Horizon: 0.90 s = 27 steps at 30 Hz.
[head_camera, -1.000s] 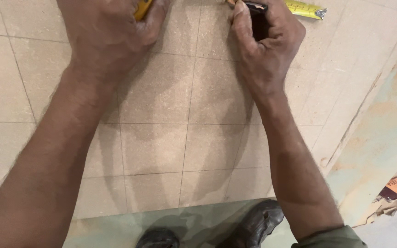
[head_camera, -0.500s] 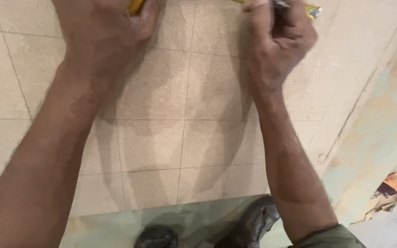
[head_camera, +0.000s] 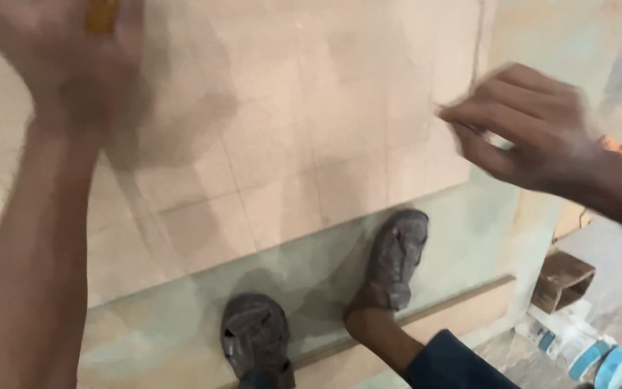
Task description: The person measures a large, light-colored tile with a yellow tape measure and marks it with a pencil. They repeatedly measure and mark lines on the tile's surface to create a grid pattern.
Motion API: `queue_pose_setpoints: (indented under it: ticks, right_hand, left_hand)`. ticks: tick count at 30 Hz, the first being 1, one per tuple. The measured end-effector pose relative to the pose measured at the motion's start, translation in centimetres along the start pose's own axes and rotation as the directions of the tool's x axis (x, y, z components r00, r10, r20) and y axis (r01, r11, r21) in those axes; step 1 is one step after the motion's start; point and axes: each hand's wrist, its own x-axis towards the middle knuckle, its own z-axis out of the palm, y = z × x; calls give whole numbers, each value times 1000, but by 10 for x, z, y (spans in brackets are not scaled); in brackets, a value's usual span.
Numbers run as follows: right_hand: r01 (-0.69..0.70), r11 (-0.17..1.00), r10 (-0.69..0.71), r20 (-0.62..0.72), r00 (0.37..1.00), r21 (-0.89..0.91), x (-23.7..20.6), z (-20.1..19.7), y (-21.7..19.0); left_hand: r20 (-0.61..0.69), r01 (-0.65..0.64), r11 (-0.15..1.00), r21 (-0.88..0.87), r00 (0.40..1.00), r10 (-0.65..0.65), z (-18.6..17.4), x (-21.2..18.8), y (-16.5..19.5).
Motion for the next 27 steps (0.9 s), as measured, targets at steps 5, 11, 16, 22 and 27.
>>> queue_pose_setpoints:
  ticks: [5,11,16,22,27]
  right_hand:
    - [-31,973,-101,537,838,231,-5,-1,-135]
    - [-76,919,-85,381,920,388,-28,15,-199]
    - [-523,767,617,-202,761,372,-93,50,-139]
    - [-344,812,505,-271,820,472,-124,199,-99]
    - [-335,757,539,-247,806,561,-115,205,-112]
  left_hand:
    - [263,274,932,-238,942,-210,-62,-60,111]
    - [437,497,837,-228,821,-368,-126,-108,185]
    - [425,497,848,-182,818,-388,-133,-123,195]
    - [421,470,873,-128,823,-381,-128,-146,201]
    - [331,436,891,-125,865,-377,-125,-161,210]
